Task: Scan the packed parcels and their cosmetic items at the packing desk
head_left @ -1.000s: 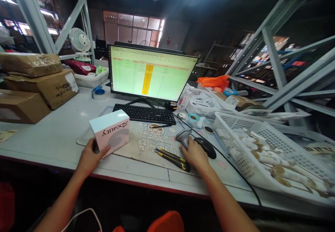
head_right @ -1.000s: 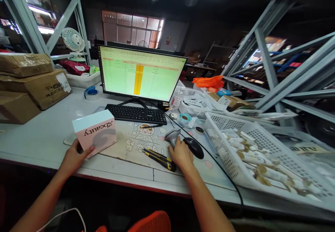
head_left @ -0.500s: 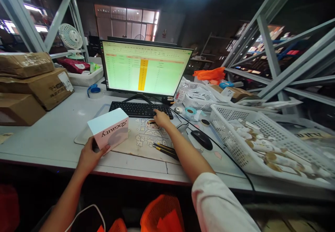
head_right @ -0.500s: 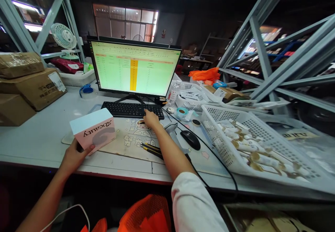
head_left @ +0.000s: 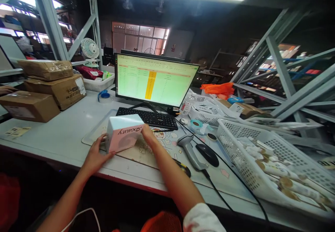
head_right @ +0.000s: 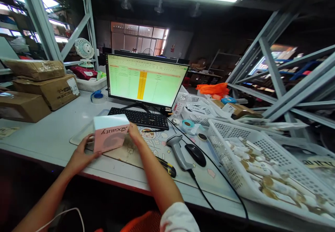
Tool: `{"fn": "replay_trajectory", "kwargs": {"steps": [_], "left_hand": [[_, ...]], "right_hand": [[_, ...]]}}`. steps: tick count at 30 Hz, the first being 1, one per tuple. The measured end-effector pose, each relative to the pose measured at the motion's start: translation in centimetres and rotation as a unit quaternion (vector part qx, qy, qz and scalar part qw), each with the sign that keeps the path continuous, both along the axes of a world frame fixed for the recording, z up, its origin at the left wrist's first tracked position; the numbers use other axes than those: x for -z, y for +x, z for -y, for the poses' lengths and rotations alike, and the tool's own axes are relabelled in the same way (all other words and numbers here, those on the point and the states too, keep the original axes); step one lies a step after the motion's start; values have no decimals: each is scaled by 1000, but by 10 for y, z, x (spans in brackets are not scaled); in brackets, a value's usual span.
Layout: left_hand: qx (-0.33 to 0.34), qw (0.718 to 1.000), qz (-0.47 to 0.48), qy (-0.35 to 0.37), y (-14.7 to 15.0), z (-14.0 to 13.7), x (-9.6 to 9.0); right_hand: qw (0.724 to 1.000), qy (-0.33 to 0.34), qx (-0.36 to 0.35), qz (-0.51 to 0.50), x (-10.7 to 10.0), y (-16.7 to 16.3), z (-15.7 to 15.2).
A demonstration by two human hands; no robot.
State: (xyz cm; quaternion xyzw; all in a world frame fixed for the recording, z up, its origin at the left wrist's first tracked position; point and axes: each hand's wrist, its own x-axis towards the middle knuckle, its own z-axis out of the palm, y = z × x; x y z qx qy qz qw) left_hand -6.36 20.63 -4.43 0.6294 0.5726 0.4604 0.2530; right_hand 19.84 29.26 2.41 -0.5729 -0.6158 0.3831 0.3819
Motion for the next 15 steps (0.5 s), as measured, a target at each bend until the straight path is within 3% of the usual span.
{"fn": "replay_trajectory", "kwargs": {"steps": [2, 3, 4, 6, 9, 12, 15], "left_hand": [[-24, 984, 170, 49, -10, 8, -1], [-46, 964, 249, 82, -15, 12, 0], [-73, 941, 313, 111, -20, 16, 1], [-111, 913, 373, 120, -25, 22, 4], [-100, 940, 324, 41, -23, 28, 4], [-45, 966, 254, -23, -29, 34, -10], [-33, 978, 206, -5, -66, 50, -34]], "right_hand": [[976, -48, -83, -194, 18, -31, 17], [960, -64, -126, -242, 26, -44, 25], [954, -58, -168, -241, 33, -54, 34], [959, 29, -233, -160, 43, -67, 47], [948, 178, -263, -33, 50, -69, 59], [946, 200, -254, 27, 54, -61, 58], [935, 209, -266, 107, 61, -54, 44]]}}
